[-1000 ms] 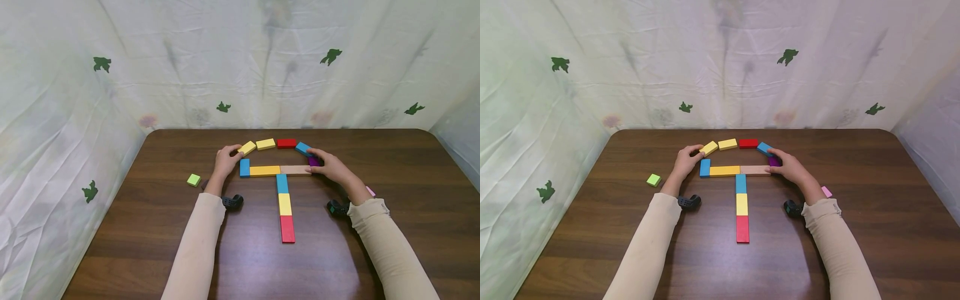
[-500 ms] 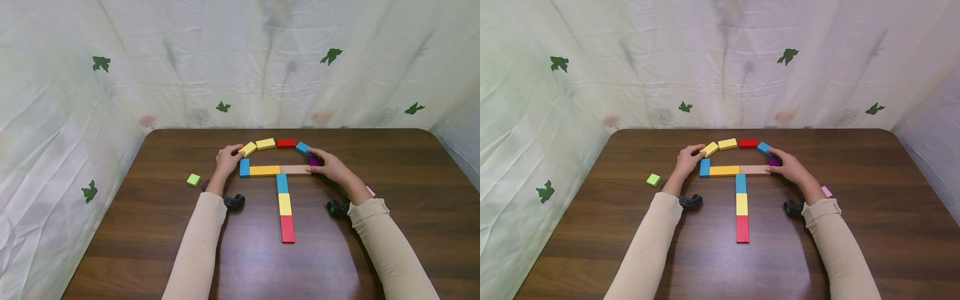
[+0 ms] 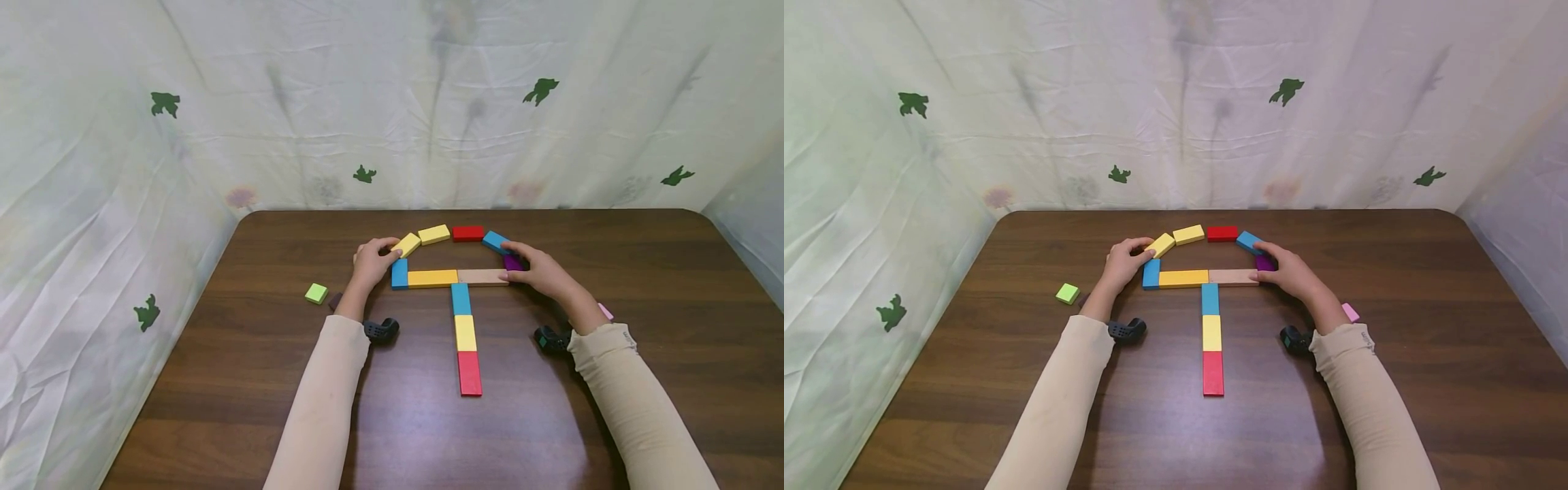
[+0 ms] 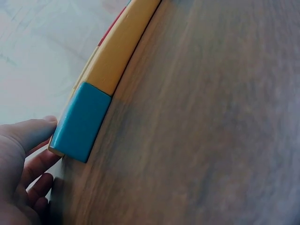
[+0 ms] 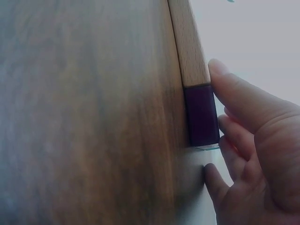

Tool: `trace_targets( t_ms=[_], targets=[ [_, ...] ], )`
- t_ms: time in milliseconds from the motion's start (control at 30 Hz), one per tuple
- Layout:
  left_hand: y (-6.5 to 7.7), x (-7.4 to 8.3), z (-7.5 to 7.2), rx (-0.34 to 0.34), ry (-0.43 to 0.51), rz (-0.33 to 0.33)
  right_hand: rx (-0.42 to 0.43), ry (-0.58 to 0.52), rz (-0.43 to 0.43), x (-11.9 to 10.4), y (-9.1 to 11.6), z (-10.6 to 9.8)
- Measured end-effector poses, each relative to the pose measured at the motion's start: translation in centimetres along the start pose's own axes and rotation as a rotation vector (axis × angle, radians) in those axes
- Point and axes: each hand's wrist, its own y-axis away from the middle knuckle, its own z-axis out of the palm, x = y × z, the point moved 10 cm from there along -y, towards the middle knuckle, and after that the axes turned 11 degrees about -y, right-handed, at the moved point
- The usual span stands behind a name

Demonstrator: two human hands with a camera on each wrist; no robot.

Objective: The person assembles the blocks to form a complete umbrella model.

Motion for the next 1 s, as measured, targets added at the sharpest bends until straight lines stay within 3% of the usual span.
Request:
trace_targets(
  t_ms=[467, 733, 1000],
  targets=[
    [-0.1, 0.6, 0.2, -0.006, -0.016, 0.030, 0.003, -0.001, 0.007, 0.3, 0.0, 0.0],
    [-0.7, 2.5, 0.7, -0.031, 0.000, 0.064, -0.006, -0.009, -0.001, 0.2, 0.0, 0.1],
    [-1.4, 3.9, 1.3, -0.056, -0.068, 0.087, 0.001, -0.007, -0.007, 0.2, 0.1, 0.0]
  ],
)
